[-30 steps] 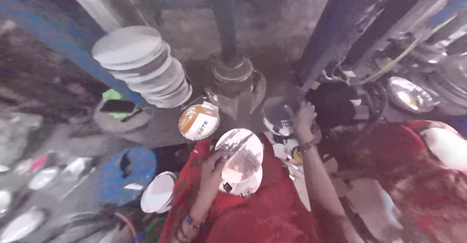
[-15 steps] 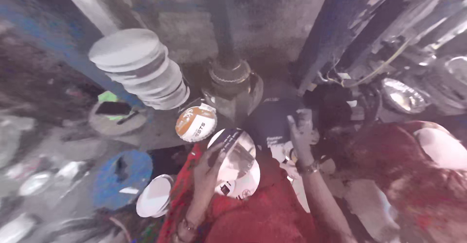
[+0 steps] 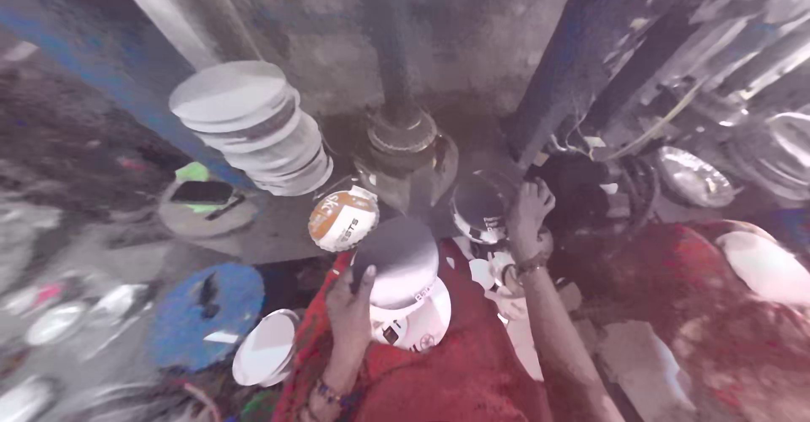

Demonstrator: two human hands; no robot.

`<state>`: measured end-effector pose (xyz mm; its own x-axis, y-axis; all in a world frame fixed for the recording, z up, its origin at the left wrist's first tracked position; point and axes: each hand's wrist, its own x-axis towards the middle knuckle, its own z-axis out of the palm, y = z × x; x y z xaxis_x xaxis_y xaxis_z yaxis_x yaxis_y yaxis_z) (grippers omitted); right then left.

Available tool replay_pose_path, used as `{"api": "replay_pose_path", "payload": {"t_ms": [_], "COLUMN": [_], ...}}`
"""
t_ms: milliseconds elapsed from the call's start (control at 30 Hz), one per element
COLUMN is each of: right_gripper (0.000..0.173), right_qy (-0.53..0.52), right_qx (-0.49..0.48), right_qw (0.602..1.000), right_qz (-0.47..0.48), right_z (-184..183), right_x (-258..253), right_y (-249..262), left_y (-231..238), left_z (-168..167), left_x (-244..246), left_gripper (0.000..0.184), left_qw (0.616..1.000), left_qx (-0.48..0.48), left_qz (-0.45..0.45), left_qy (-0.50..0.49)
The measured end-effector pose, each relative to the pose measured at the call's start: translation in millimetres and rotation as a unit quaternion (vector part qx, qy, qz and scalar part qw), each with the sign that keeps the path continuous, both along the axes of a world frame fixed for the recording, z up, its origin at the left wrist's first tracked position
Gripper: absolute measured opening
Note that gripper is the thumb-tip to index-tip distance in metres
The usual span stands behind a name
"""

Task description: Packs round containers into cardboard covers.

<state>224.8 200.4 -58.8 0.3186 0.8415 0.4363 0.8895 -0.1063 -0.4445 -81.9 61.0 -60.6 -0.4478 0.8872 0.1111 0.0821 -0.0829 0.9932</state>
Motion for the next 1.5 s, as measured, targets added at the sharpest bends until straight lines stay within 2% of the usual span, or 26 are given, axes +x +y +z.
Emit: {"api": "replay_pose_path", "payload": {"t_ms": [67, 100, 167, 233, 300, 333, 400, 467, 500, 533, 600, 667, 733, 800, 900, 933, 1000, 1067, 1133, 1167, 1233, 1300, 1367, 1433, 1500], "right_gripper": [0.035, 0.034, 0.036, 0.036, 0.035, 0.036, 0.042, 0.062, 0.069, 0.068, 0.058, 0.047, 0.043, 0.042, 0.039, 0.039, 0.039, 0.056, 0.068, 0.065, 0.053, 0.045, 0.042, 0.043, 0.041], "right_qy": [0.102, 0.168, 0.251, 0.214, 0.144, 0.119, 0.076, 0.040, 0.035, 0.030, 0.016, 0.067, 0.173, 0.251, 0.177, 0.146, 0.103, 0.065, 0.046, 0.035, -0.001, 0.038, 0.134, 0.210, 0.186], "right_qx": [0.114, 0.157, 0.157, 0.113, 0.053, 0.029, -0.037, -0.139, -0.175, -0.177, -0.108, 0.003, 0.103, 0.117, 0.068, 0.038, -0.014, -0.128, -0.188, -0.171, -0.070, 0.030, 0.131, 0.142, 0.093], "right_qw": [0.987, 0.968, 0.934, 0.921, 0.924, 0.938, 0.977, 0.987, 0.983, 0.984, 0.994, 0.998, 0.975, 0.933, 0.916, 0.924, 0.960, 0.983, 0.980, 0.984, 0.997, 0.998, 0.978, 0.944, 0.931], "right_qz": [0.049, 0.096, 0.203, 0.305, 0.351, 0.325, 0.194, 0.068, 0.034, 0.015, 0.001, 0.020, 0.095, 0.227, 0.353, 0.351, 0.260, 0.113, 0.037, 0.023, 0.014, 0.026, 0.094, 0.212, 0.300], "right_z": [1.2, 2.8, 13.7, 24.6, 27.5, 28.0, 31.0, 27.7, 21.5, 14.9, 10.3, 14.8, 14.5, 17.9, 24.6, 25.8, 27.5, 31.0, 20.5, 15.5, 7.2, 6.5, 3.7, 11.9, 23.5], "right_x": [-5.4, -10.0, -30.2, -57.0, -70.9, -69.0, -50.1, -21.1, -7.6, 1.5, 5.0, -0.5, -7.7, -23.1, -54.6, -57.4, -45.8, -22.6, 1.1, 6.4, 8.6, 4.3, -2.0, -19.7, -46.6], "right_y": [-12.1, -19.0, -41.4, -64.2, -71.0, -67.7, -50.8, -25.0, -14.8, -9.1, -8.1, -15.5, -27.8, -45.0, -62.2, -62.3, -52.8, -34.5, -17.9, -15.2, -14.3, -17.9, -26.0, -43.5, -62.8], "left_y": [2.0, 3.8, 4.5, 4.3, 5.2, 4.8, 3.5, 4.2, 4.2, 4.0, 5.3, 7.2, 8.7, 9.9, 9.1, 8.4, 6.7, 5.4, 5.0, 5.6, 7.7, 7.5, 9.0, 10.0, 7.1], "left_z": [-1.3, -0.3, 8.3, 12.0, 8.3, 8.5, 12.7, 12.3, 10.7, 8.5, 3.3, -0.1, 0.0, 3.1, 0.7, -0.6, 0.5, 5.0, 5.4, 3.1, 0.7, 1.9, -0.8, -4.4, -3.8], "left_x": [0.8, 1.5, 6.9, 16.5, 25.6, 27.6, 24.3, 15.8, 12.5, 9.6, 5.5, 4.5, 6.4, 12.4, 21.8, 23.6, 23.6, 17.3, 10.0, 6.9, 3.8, 3.3, 3.0, 5.5, 11.6], "left_gripper": [0.020, 0.020, 0.025, 0.024, 0.020, 0.022, 0.027, 0.029, 0.029, 0.028, 0.026, 0.024, 0.022, 0.018, 0.017, 0.017, 0.018, 0.021, 0.025, 0.025, 0.025, 0.026, 0.024, 0.023, 0.022], "left_qw": [1.000, 1.000, 0.997, 0.994, 0.994, 0.994, 0.996, 0.997, 0.998, 0.999, 0.999, 0.998, 0.998, 0.996, 0.989, 0.988, 0.989, 0.992, 0.994, 0.995, 0.996, 0.996, 0.994, 0.995, 0.992], "left_qx": [-0.007, -0.020, -0.067, -0.080, -0.042, -0.035, -0.046, -0.051, -0.045, -0.033, -0.002, 0.015, -0.006, -0.037, -0.044, -0.039, -0.037, -0.058, -0.078, -0.079, -0.080, -0.089, -0.099, -0.089, -0.080], "left_qz": [-0.002, -0.008, -0.037, -0.072, -0.094, -0.095, -0.073, -0.046, -0.039, -0.038, -0.041, -0.049, -0.048, -0.062, -0.120, -0.130, -0.121, -0.089, -0.060, -0.048, -0.026, -0.017, -0.016, -0.044, -0.089], "left_qy": [0.004, 0.005, 0.003, -0.003, -0.034, -0.042, -0.006, 0.038, 0.036, 0.021, -0.013, -0.040, -0.042, -0.055, -0.076, -0.076, -0.077, -0.068, -0.043, -0.028, -0.002, 0.023, 0.031, 0.006, -0.030]}}
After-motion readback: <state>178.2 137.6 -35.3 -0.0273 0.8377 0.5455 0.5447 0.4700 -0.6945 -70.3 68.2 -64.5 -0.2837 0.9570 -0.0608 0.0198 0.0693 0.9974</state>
